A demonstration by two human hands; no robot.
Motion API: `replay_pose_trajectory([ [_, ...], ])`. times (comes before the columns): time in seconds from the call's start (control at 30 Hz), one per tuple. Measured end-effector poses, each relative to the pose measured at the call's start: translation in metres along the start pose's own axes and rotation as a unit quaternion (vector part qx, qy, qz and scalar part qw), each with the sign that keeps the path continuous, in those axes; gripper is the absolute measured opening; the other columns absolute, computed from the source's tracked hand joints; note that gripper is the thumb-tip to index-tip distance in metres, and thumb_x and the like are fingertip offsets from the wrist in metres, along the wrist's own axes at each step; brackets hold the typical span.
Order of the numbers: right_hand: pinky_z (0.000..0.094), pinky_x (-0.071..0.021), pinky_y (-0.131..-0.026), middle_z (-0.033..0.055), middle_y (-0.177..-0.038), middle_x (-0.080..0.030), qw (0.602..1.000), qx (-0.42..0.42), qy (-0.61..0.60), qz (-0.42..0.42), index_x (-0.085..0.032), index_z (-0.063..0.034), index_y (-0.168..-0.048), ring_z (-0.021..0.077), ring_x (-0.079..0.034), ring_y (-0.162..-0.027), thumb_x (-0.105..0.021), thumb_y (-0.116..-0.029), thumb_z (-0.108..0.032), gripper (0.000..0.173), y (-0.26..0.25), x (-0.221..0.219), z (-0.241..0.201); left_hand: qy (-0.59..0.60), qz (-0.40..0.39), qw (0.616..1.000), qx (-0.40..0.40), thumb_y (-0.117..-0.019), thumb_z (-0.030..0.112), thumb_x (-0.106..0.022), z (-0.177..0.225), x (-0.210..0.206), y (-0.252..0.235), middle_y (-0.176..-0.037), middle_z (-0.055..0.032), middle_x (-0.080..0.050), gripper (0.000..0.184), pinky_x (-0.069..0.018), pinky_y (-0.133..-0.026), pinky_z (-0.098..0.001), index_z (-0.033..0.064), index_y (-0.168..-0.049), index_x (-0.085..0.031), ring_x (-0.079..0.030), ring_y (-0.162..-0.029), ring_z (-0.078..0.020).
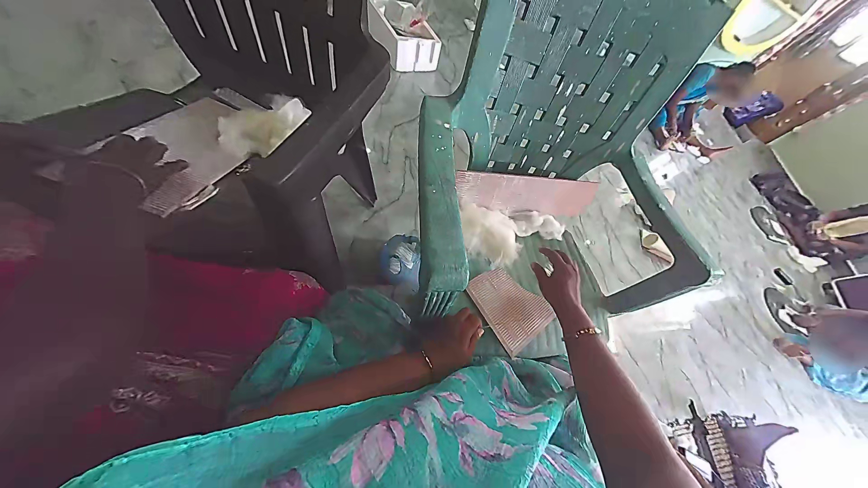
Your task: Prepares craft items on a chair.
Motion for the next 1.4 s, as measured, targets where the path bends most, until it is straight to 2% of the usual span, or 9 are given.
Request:
replay_pose_trajectory([
  [0.13,0.0621,-0.0388,-0.111,0.0198,-0.136,-0.064,0.997,0.066,-0.014,-0.022,-0.066,-0.0071,-0.135,0.0421,-0.055,-0.131,-0.069,-0.0971,-0.014,0.039,-0.033,-0.031,-0.033,0.022,-0.030,0.999,-0.004,-0.1085,0.018,-0.042,-0.002,-0.002,-0.003,-0.125,-0.0303,-0.061,0.036,-0.0536,-0.095,-0.0499,-0.0096,-0.121,-0.062,-0.066,-0.112,-0.0413],
  [0.23,0.0591,-0.0400,-0.110,0.0198,-0.129,-0.067,0.996,0.073,-0.005,-0.055,-0.074,-0.0051,-0.120,0.0412,-0.057,-0.127,-0.071,-0.0960,-0.015,0.026,-0.040,-0.050,-0.034,0.031,-0.027,0.999,-0.020,-0.1079,0.017,-0.043,-0.003,-0.001,-0.002,-0.124,-0.0306,-0.062,0.035,-0.0541,-0.094,-0.0495,-0.0100,-0.120,-0.063,-0.066,-0.110,-0.0417],
  [0.3,0.0578,-0.0393,-0.110,0.0198,-0.125,-0.068,0.996,0.045,-0.016,-0.075,-0.076,-0.0043,-0.110,0.0399,-0.057,-0.126,-0.068,-0.0986,-0.015,0.018,-0.038,-0.055,-0.029,0.036,-0.013,0.999,-0.037,-0.1074,0.016,-0.044,-0.002,0.001,-0.001,-0.122,-0.0306,-0.063,0.034,-0.0548,-0.093,-0.0487,-0.0103,-0.118,-0.064,-0.067,-0.109,-0.0417],
  [0.43,0.0579,-0.0445,-0.104,0.0222,-0.125,-0.067,0.991,-0.031,-0.104,-0.080,-0.071,0.0002,-0.115,0.0381,-0.061,-0.121,-0.062,-0.1033,-0.018,0.023,-0.017,-0.038,-0.019,0.034,0.026,0.997,-0.064,-0.1054,0.013,-0.047,0.001,0.003,0.000,-0.117,-0.0320,-0.065,0.032,-0.0564,-0.090,-0.0482,-0.0119,-0.114,-0.065,-0.069,-0.105,-0.0431],
  [0.63,0.0408,-0.0550,-0.085,0.0141,-0.108,-0.068,0.938,-0.148,-0.310,-0.044,-0.064,0.0016,-0.118,0.0201,-0.066,-0.095,-0.058,-0.1047,-0.013,0.021,-0.001,-0.025,0.006,0.015,0.037,0.998,-0.051,-0.1064,0.017,-0.045,0.001,0.001,0.000,-0.120,-0.0298,-0.064,0.034,-0.0569,-0.089,-0.0477,-0.0094,-0.114,-0.065,-0.069,-0.103,-0.0403],
  [0.83,0.0554,-0.0538,-0.093,0.0200,-0.119,-0.070,0.975,-0.103,-0.189,-0.050,-0.066,-0.0017,-0.127,0.0344,-0.069,-0.106,-0.059,-0.1053,-0.021,0.030,-0.022,-0.037,-0.004,0.022,0.001,1.000,-0.020,-0.1084,0.018,-0.042,0.000,0.002,0.003,-0.124,-0.0288,-0.062,0.036,-0.0547,-0.094,-0.0478,-0.0084,-0.120,-0.064,-0.067,-0.110,-0.0391],
  [1.07,0.0618,-0.0486,-0.094,0.0199,-0.112,-0.072,0.991,-0.109,-0.030,-0.077,-0.070,-0.0028,-0.121,0.0400,-0.066,-0.109,-0.074,-0.0937,-0.043,0.049,-0.025,-0.061,-0.041,0.014,0.020,0.996,-0.091,-0.1055,0.012,-0.047,0.004,0.002,0.002,-0.115,-0.0310,-0.067,0.032,-0.0573,-0.087,-0.0501,-0.0118,-0.113,-0.066,-0.069,-0.105,-0.0437],
  [1.33,0.0576,-0.0507,-0.090,0.0171,-0.102,-0.074,0.985,-0.109,-0.117,-0.064,-0.072,-0.0027,-0.112,0.0334,-0.069,-0.097,-0.069,-0.0974,-0.018,0.022,-0.022,-0.058,-0.032,0.018,0.093,0.986,-0.139,-0.1011,0.008,-0.052,0.006,0.006,0.004,-0.105,-0.0297,-0.069,0.025,-0.0600,-0.080,-0.0471,-0.0116,-0.103,-0.069,-0.072,-0.095,-0.0423],
  [1.4,0.0405,-0.0522,-0.073,0.0108,-0.091,-0.072,0.963,-0.134,-0.230,-0.035,-0.071,-0.0010,-0.107,0.0194,-0.064,-0.077,-0.069,-0.0966,-0.013,0.016,-0.013,-0.051,-0.022,0.019,0.096,0.986,-0.134,-0.1010,0.007,-0.052,0.005,0.006,0.004,-0.106,-0.0299,-0.069,0.026,-0.0600,-0.081,-0.0472,-0.0118,-0.104,-0.069,-0.072,-0.095,-0.0423],
])
Point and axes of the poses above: each hand's wrist, its own y-axis away from the middle knuckle, its own x-axis out of the back of the hand, z = x × y, the point moved 10 cm from there along -y, towards the middle knuckle
